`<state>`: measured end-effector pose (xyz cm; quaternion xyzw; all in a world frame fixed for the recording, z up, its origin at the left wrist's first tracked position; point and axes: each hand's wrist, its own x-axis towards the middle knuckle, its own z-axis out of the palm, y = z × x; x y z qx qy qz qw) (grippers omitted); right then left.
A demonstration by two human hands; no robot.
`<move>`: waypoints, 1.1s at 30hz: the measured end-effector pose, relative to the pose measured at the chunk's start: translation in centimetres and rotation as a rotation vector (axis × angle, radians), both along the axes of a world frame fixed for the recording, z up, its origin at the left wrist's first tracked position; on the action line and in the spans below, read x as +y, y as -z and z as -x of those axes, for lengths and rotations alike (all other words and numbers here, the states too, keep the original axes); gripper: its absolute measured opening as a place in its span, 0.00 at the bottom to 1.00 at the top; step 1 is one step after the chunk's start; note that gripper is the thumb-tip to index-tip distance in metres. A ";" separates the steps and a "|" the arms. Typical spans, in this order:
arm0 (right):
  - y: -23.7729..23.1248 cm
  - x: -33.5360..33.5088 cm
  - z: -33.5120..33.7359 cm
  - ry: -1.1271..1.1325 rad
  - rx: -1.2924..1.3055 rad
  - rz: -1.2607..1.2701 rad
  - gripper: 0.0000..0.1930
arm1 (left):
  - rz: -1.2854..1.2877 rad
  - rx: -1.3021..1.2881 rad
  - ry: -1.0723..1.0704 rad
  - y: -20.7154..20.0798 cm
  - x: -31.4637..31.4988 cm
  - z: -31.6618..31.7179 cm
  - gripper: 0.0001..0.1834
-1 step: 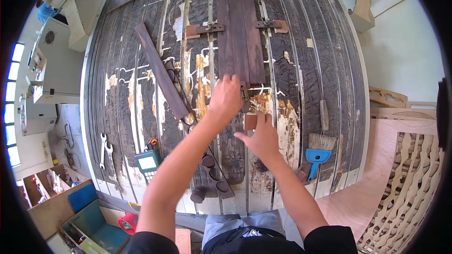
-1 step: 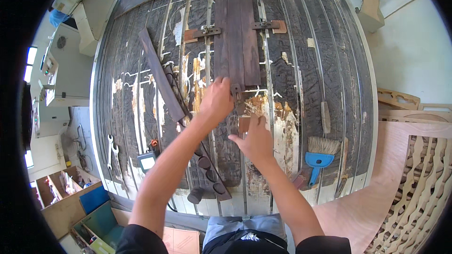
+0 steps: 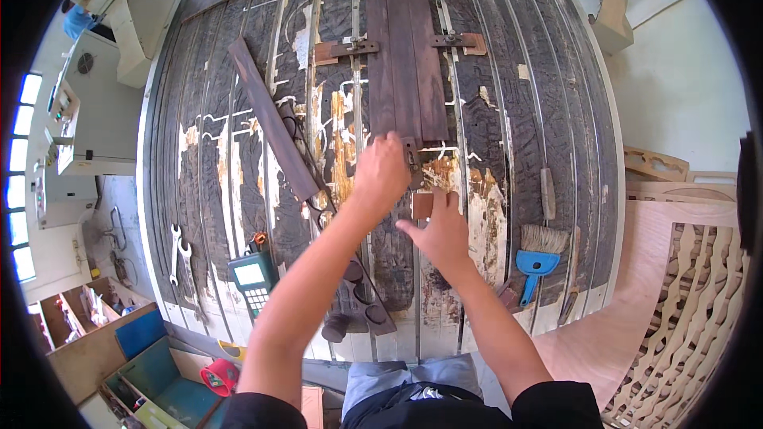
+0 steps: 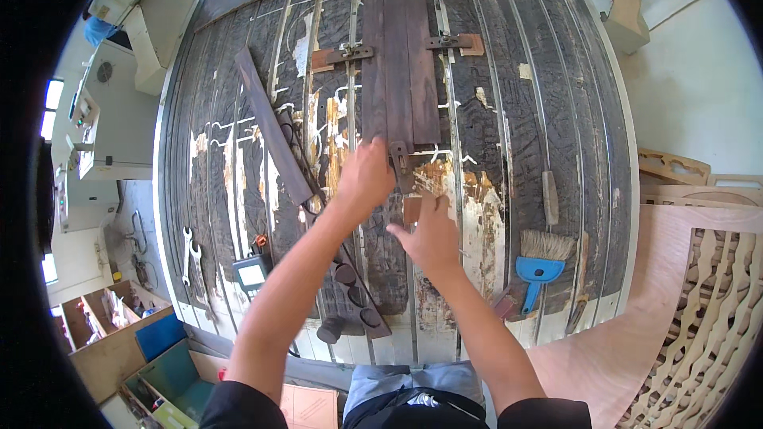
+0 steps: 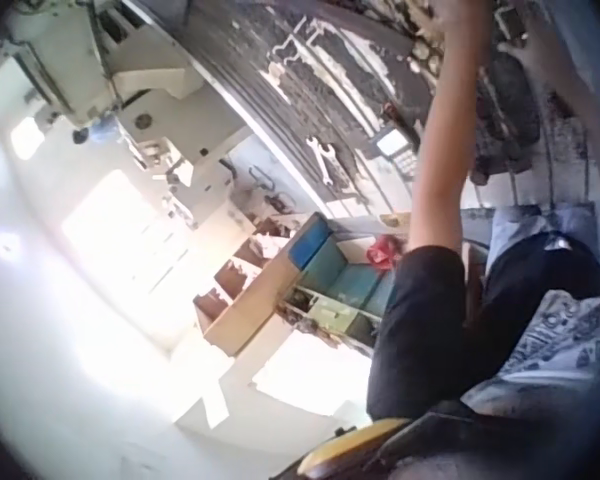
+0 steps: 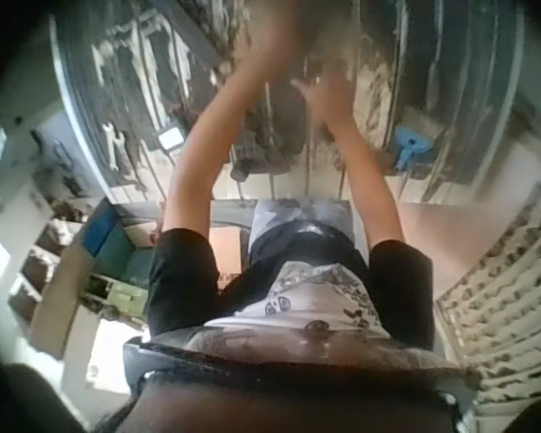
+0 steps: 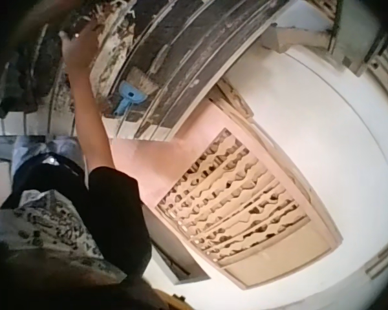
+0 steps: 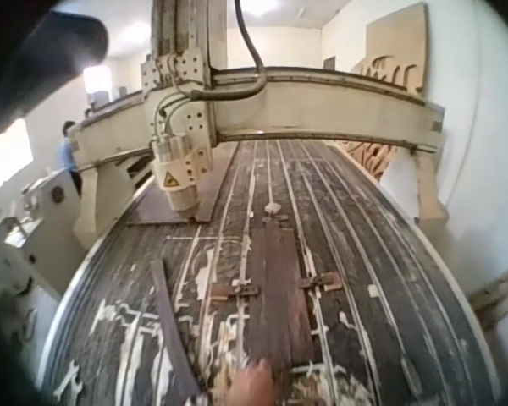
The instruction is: Securing a wooden components assembly using a bench vise and clamps on a routing table, adjusting mechanical fixtures with a wrench, and operating a handheld CNC controller.
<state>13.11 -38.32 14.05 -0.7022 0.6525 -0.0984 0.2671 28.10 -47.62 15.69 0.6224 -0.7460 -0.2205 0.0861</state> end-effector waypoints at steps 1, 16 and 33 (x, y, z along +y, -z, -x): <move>0.4 0.0 0.3 0.004 -0.001 0.000 0.39 | -0.304 -0.043 -0.268 -0.2 0.6 0.8 0.14; 1.0 2.1 3.2 0.061 -0.163 -0.038 0.36 | -0.178 -0.009 -0.478 1.2 3.4 3.8 0.25; 2.9 1.6 0.8 0.019 -0.218 0.146 0.31 | -0.287 -0.014 -0.547 0.0 3.3 4.1 0.26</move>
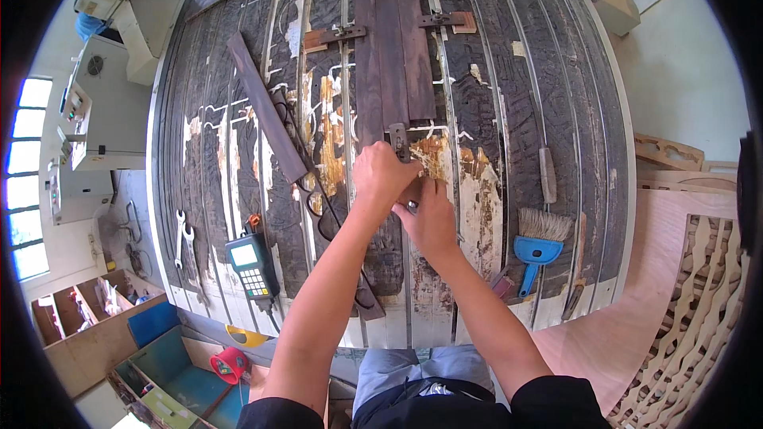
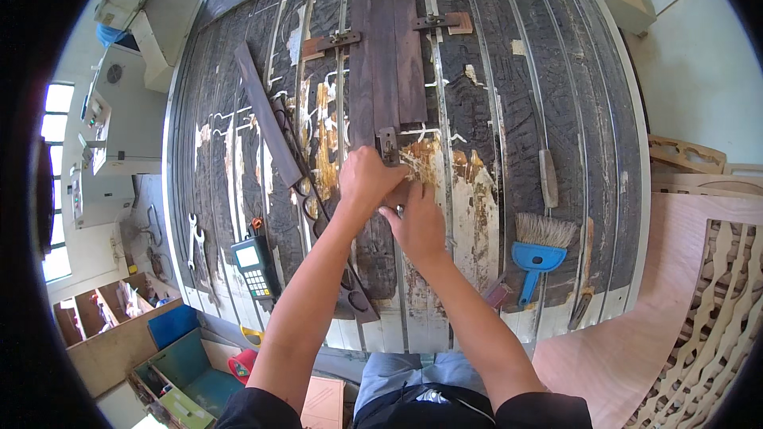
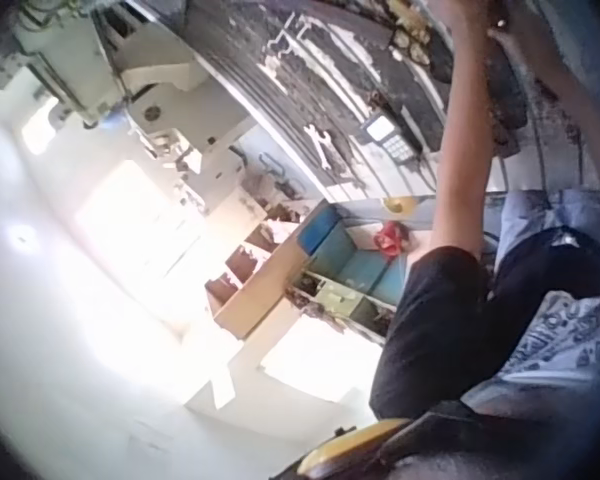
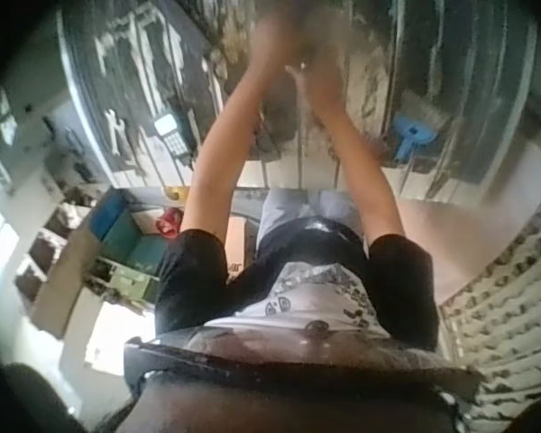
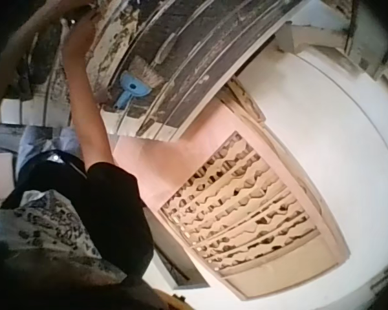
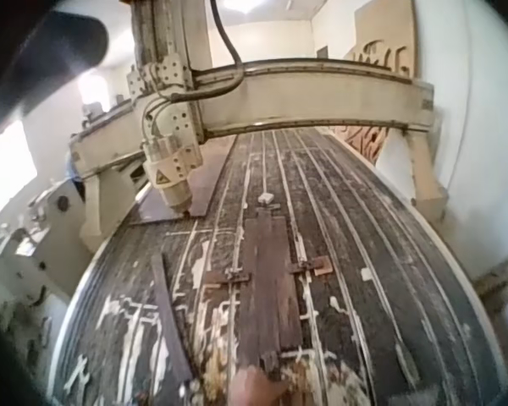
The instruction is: Securing a wooden components assembly using a bench vise and clamps on a routing table, adjusting mechanical fixtures with a wrench, and operating a handheld CNC controller.
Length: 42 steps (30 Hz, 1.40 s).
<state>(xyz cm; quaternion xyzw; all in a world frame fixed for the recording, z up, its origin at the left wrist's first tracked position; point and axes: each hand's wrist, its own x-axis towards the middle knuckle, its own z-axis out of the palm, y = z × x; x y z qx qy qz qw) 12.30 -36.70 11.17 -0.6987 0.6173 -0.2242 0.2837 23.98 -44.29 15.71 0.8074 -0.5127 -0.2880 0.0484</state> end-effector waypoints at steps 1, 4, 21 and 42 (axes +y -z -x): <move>-0.1 -0.3 -0.2 0.003 -0.002 -0.004 0.31 | 0.023 -0.016 0.015 0.1 0.0 0.1 0.28; -0.7 -1.1 -1.5 0.005 0.019 -0.065 0.31 | 0.036 -0.033 0.021 0.1 0.1 -0.6 0.30; -2.1 -0.6 1.1 0.054 -0.004 -0.249 0.32 | 0.298 0.062 0.267 0.3 0.1 -3.1 0.22; 0.0 -8.6 2.7 0.012 0.064 0.097 0.10 | 0.783 0.067 0.536 4.6 -3.3 -9.5 0.23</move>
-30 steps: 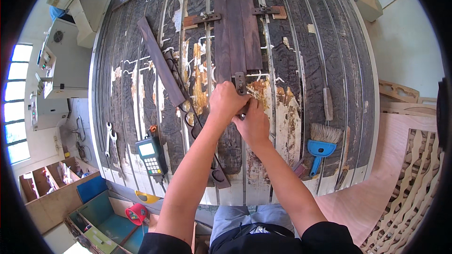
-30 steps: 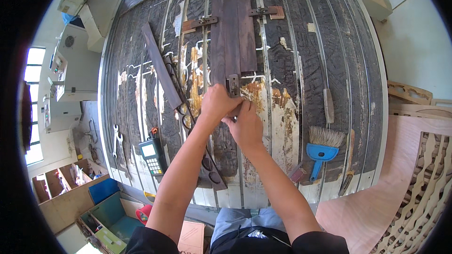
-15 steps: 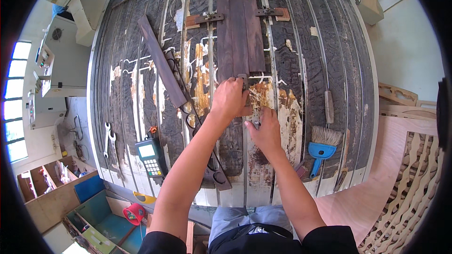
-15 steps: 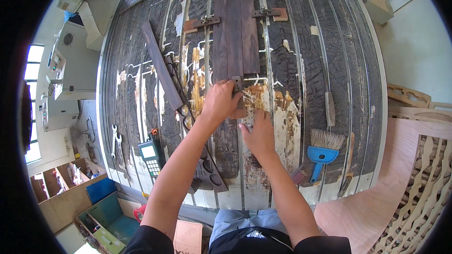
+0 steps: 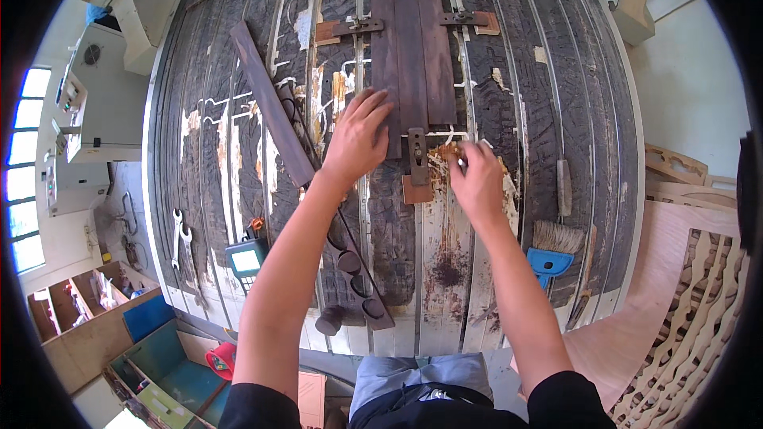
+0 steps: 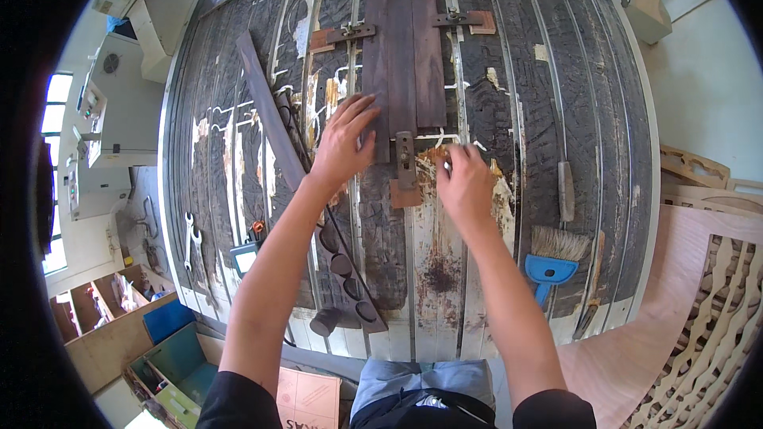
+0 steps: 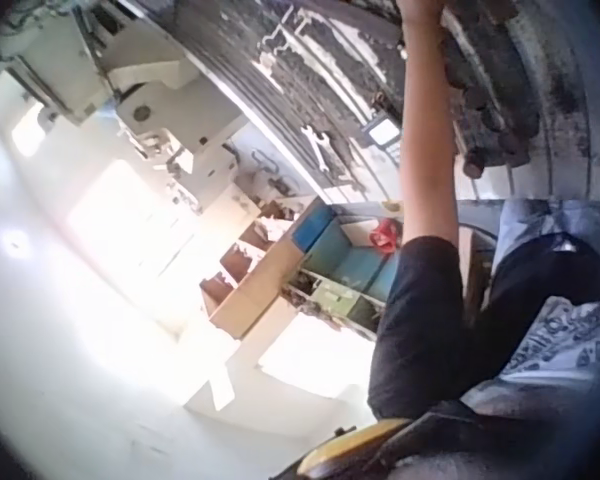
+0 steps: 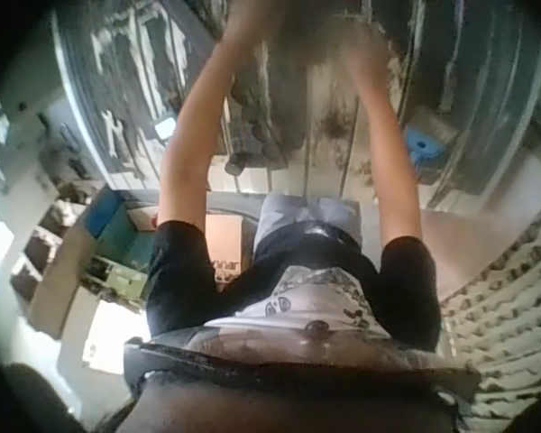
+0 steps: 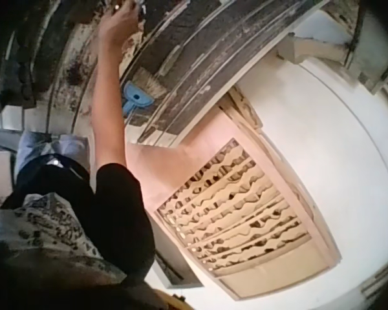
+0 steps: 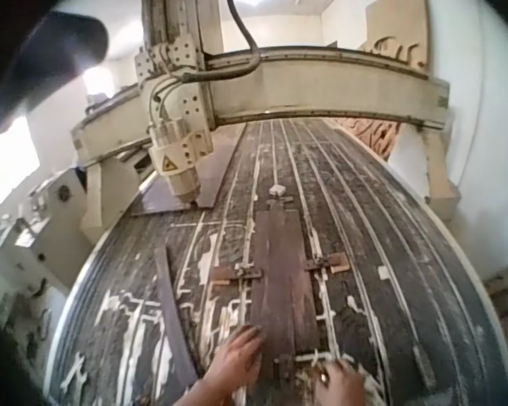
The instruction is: Securing a wooden components assembly using a bench vise and clamps on a routing table, adjusting mechanical fixtures with a wrench, and operating a handheld CNC controller.
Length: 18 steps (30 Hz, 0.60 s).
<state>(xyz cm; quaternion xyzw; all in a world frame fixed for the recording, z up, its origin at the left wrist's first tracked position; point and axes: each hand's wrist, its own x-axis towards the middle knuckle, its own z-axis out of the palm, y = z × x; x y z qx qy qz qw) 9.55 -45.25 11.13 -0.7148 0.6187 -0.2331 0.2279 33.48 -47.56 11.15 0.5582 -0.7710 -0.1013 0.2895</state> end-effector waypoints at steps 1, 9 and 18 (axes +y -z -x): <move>0.1 -0.8 -0.6 -0.038 0.009 0.051 0.12 | -0.005 -0.001 -0.005 0.4 -0.4 -0.4 0.23; 2.5 -2.2 -2.0 -0.035 0.037 0.283 0.12 | -0.038 -0.020 0.042 1.8 -0.5 0.0 0.28; 2.4 -2.7 -2.6 0.008 0.037 0.315 0.13 | -0.094 -0.117 0.135 1.6 -0.9 0.1 0.26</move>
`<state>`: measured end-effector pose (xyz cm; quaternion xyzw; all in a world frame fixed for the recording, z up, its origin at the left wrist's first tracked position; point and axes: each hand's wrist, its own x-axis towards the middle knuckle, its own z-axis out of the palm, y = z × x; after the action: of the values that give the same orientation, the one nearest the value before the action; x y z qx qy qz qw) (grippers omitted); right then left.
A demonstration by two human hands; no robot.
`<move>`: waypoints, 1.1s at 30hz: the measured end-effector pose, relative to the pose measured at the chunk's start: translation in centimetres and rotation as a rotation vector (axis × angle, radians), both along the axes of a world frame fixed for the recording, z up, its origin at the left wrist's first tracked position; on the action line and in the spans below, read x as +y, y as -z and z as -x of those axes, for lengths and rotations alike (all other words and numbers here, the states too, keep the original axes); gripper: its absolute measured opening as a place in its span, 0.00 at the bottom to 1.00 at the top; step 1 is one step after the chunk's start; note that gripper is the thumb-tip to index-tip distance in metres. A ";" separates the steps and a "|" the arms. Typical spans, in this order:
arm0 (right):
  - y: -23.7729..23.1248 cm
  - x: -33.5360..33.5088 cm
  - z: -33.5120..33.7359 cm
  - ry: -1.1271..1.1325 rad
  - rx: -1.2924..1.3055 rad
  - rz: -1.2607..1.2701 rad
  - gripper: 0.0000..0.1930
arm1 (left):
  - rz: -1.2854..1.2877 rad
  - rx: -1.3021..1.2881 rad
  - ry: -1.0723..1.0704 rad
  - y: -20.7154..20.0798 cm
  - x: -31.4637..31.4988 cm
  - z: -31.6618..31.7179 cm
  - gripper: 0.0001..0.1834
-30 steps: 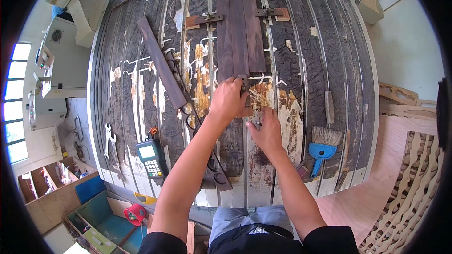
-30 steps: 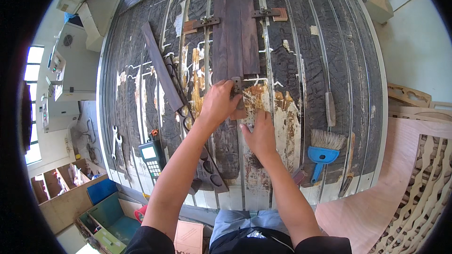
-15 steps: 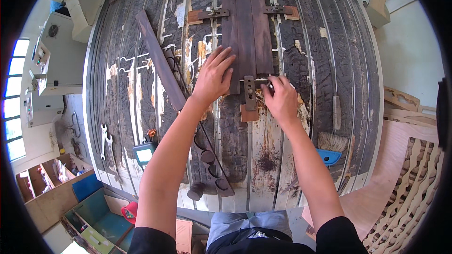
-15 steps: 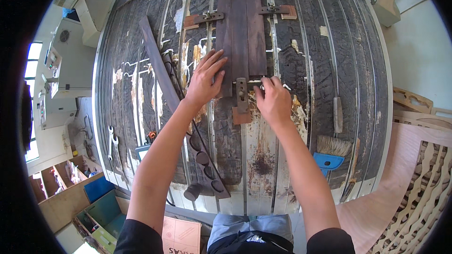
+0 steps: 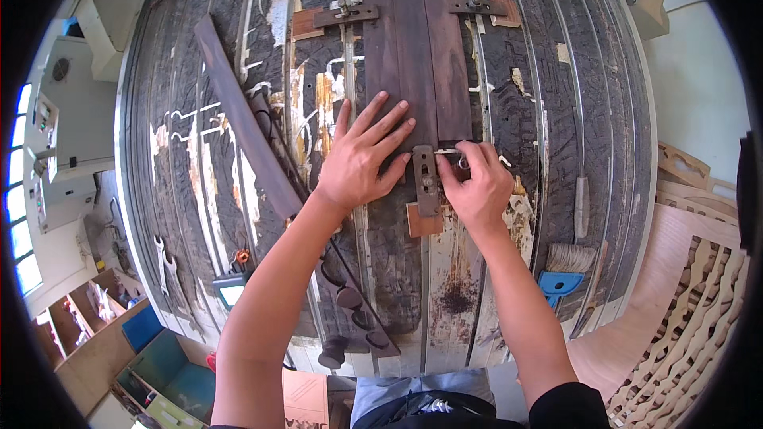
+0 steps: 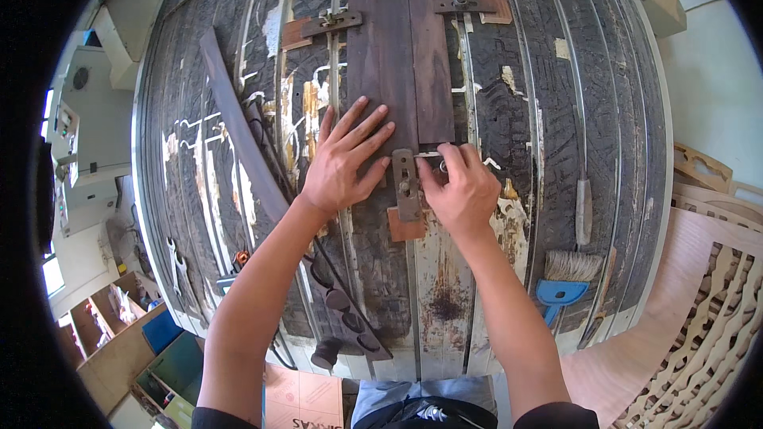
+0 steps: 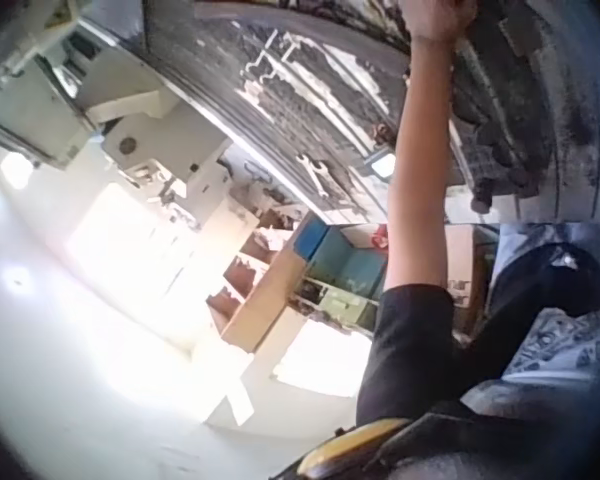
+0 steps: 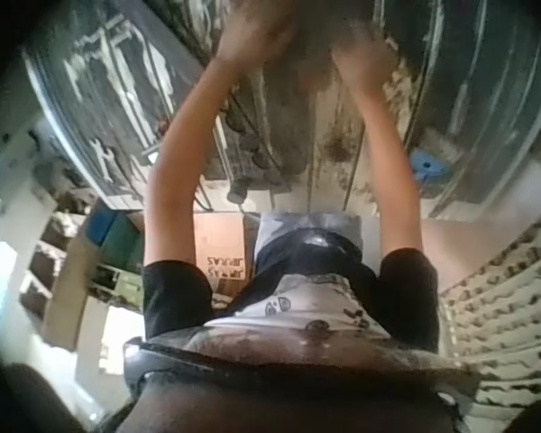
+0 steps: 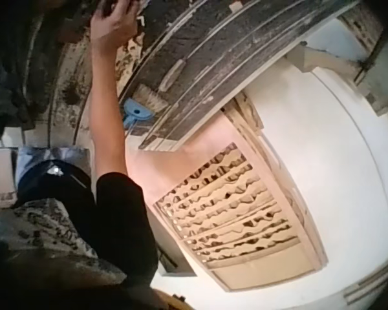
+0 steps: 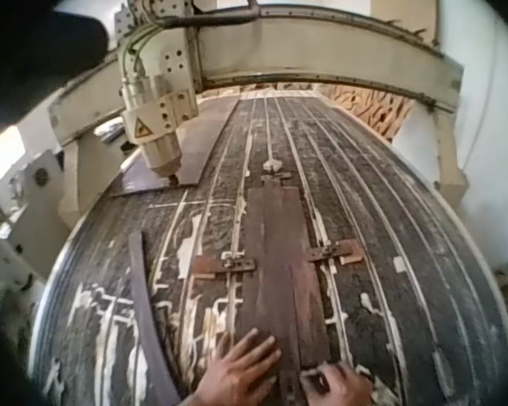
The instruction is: Securing a wooden components assembly using a bench vise and clamps on a routing table, adjusting mechanical fixtures with a wrench, and operating a handheld CNC controller.
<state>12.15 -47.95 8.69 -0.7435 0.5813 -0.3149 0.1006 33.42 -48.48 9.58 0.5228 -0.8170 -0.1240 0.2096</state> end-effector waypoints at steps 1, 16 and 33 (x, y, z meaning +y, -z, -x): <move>0.1 0.0 0.0 0.004 0.002 -0.005 0.13 | -0.006 -0.011 -0.004 0.1 0.0 -0.1 0.26; 0.0 -0.6 -0.3 0.010 0.026 0.019 0.14 | -0.067 0.008 -0.054 -0.2 -0.6 0.1 0.26; 0.7 -0.5 0.1 -0.004 -0.072 0.006 0.11 | -0.045 0.199 -0.110 1.0 -0.9 -1.0 0.24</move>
<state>12.05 -48.44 8.00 -0.7332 0.5748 -0.3429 0.1200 34.47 -49.37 8.62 0.5563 -0.7593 -0.1819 0.2845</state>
